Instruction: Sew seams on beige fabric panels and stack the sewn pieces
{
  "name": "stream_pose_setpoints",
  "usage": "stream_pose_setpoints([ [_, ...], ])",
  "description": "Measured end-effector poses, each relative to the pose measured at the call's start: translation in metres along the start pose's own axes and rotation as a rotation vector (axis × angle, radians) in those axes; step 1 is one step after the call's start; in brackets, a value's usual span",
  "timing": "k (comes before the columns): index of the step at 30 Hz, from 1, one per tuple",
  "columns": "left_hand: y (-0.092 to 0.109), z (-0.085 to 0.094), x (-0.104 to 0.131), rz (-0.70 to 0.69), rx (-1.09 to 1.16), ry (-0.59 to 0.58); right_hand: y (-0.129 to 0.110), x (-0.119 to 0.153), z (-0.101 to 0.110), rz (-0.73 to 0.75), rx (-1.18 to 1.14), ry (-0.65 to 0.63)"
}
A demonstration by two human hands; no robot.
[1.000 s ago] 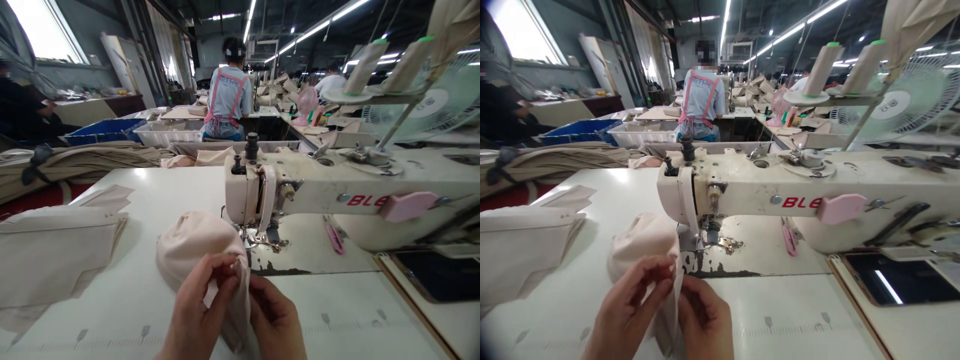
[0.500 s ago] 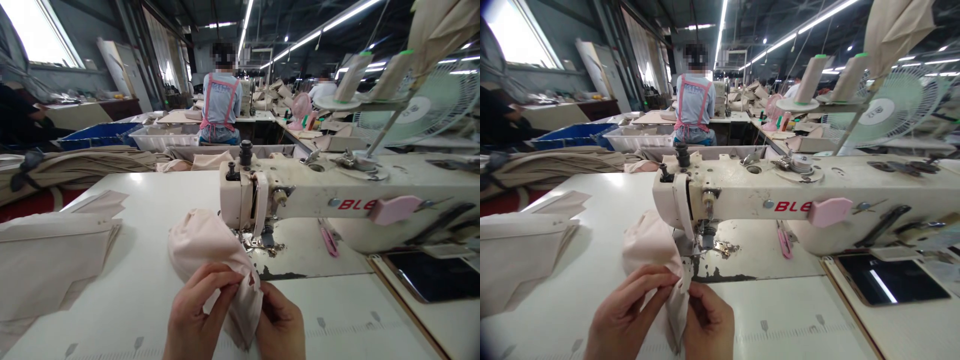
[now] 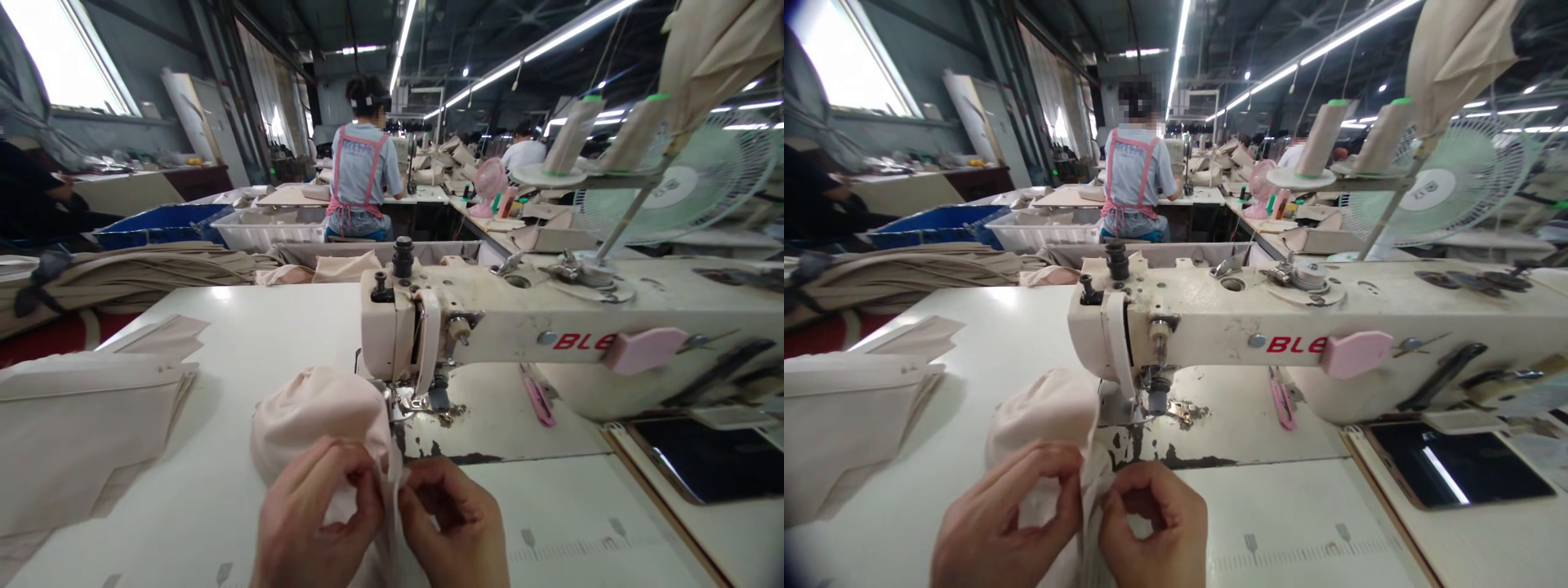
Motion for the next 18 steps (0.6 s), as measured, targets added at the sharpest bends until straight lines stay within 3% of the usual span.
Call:
stream_pose_setpoints([
  [3, -0.005, 0.005, 0.008, 0.125, -0.039, 0.137, -0.006, 0.005, 0.002, 0.062, -0.041, 0.105],
  [7, -0.017, 0.003, 0.015, 0.406, 0.101, 0.231, -0.029, 0.013, -0.011, 0.150, -0.151, 0.181],
  [8, -0.017, 0.010, 0.013, 0.396, 0.076, 0.251, -0.034, 0.014, -0.015, 0.165, -0.157, 0.180],
  [11, -0.010, 0.038, 0.003, 0.123, -0.123, 0.219, -0.053, 0.021, -0.021, 0.367, -0.024, 0.213],
  [13, -0.016, 0.052, 0.008, 0.048, -0.132, 0.183, -0.059, 0.027, -0.021, 0.493, 0.090, 0.265],
  [16, -0.031, 0.060, 0.032, 0.067, 0.059, 0.232, -0.057, 0.026, -0.019, 0.437, 0.096, 0.274],
  [18, -0.027, 0.056, 0.050, -0.025, -0.014, 0.221, -0.058, 0.023, -0.024, 0.309, 0.028, 0.204],
])
Point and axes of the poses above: each hand's wrist, its own x-axis away from the middle knuckle, its own z-axis out of the back of the hand, y = z × x, the point moved 8 cm from there along -x, towards the middle knuckle, and after that the axes turned 12 degrees about -z, right-handed, at the moved point
